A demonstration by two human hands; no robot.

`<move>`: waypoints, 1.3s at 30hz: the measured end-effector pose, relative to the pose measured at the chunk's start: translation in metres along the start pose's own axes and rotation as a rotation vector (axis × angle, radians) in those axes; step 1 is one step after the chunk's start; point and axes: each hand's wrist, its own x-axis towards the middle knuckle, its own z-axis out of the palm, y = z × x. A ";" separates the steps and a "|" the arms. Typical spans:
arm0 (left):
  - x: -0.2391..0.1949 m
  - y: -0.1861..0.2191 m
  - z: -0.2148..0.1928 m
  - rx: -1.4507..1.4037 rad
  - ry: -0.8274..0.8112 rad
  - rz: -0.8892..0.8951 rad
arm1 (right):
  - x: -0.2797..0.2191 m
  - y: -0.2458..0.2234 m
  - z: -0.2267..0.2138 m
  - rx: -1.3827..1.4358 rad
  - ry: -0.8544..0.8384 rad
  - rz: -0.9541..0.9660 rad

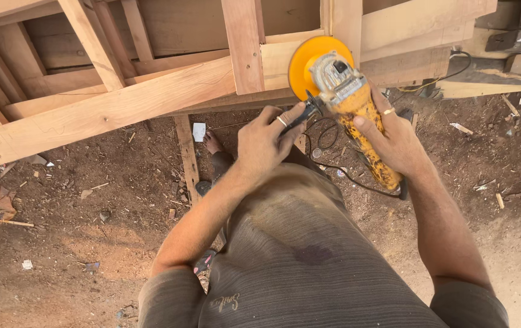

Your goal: The person uses an angle grinder with a sanding disc to smooth the surfaces of a wooden frame structure. They move the tool along the edges and flat areas of the frame, generating wood dust.

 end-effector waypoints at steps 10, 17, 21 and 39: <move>-0.049 0.016 -0.024 -0.043 0.126 -0.091 | -0.003 -0.014 0.018 -0.115 -0.133 -0.110; -0.013 -0.019 -0.039 -0.003 0.119 -0.096 | 0.036 -0.043 0.013 -0.112 -0.132 0.025; -0.020 -0.012 -0.036 -0.013 0.142 -0.100 | 0.029 -0.048 0.008 -0.133 -0.111 -0.135; -0.080 0.023 -0.024 -0.054 -0.013 -0.096 | -0.053 -0.010 0.026 -0.051 -0.076 0.022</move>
